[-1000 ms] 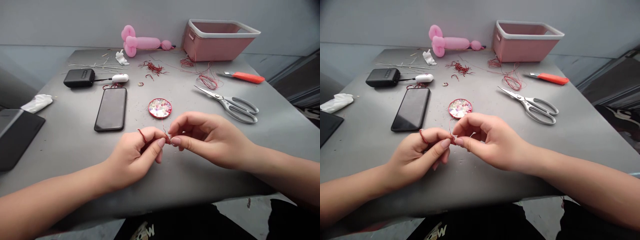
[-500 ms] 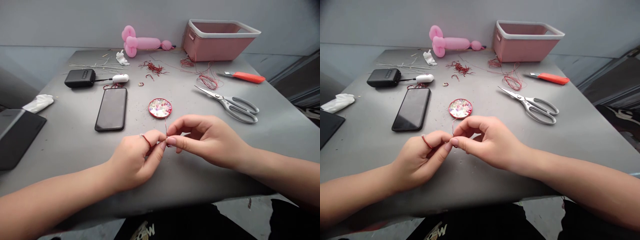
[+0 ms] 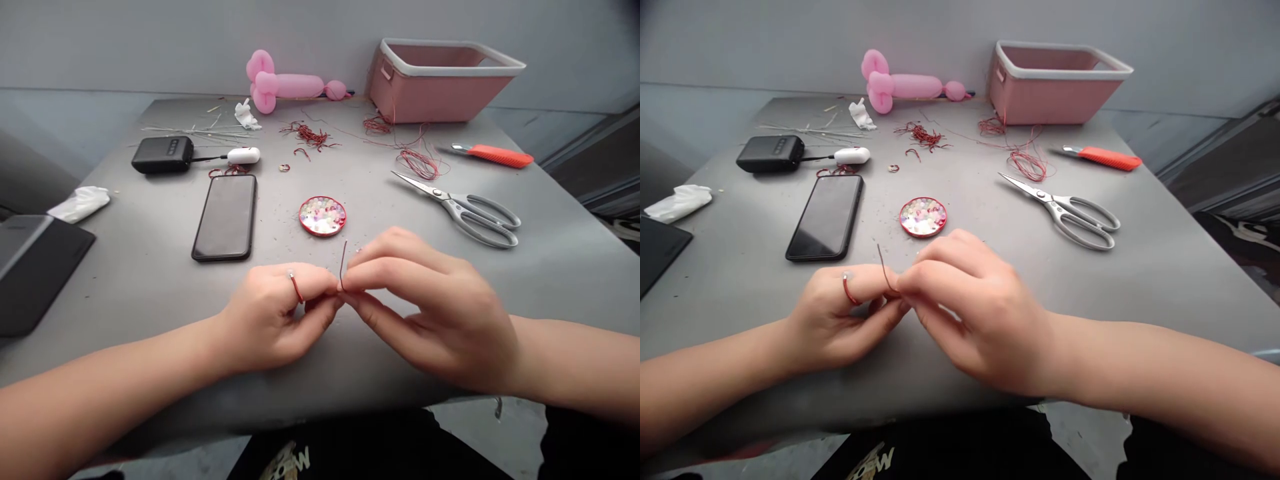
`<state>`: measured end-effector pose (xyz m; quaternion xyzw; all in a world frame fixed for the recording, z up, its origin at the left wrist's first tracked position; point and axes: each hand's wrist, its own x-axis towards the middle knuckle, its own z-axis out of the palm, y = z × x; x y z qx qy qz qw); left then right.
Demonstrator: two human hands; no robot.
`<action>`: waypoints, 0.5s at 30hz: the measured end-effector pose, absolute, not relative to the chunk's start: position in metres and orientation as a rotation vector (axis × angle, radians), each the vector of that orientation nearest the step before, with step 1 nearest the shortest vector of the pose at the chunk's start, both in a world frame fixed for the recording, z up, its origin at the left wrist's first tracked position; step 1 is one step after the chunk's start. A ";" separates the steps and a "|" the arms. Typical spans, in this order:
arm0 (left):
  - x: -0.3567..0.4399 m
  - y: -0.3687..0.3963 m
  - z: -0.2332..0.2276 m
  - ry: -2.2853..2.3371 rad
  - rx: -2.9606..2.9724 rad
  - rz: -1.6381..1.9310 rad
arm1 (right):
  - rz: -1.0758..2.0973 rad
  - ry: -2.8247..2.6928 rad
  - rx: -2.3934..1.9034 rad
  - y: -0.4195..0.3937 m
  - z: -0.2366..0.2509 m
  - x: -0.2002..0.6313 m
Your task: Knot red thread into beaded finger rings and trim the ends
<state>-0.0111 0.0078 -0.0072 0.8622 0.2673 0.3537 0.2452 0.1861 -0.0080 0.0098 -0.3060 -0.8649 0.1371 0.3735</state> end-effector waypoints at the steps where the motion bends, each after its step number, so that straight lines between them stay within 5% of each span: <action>1: -0.011 0.008 -0.007 0.716 2.367 0.989 | 0.286 -2.228 -0.769 -0.010 0.010 0.185; 9: -0.010 0.005 -0.001 0.686 2.236 1.126 | -0.388 -2.266 -0.455 -0.009 0.019 0.193; 15: -0.011 -0.001 0.006 0.682 2.050 1.121 | 0.244 -2.412 -0.571 -0.005 0.037 0.200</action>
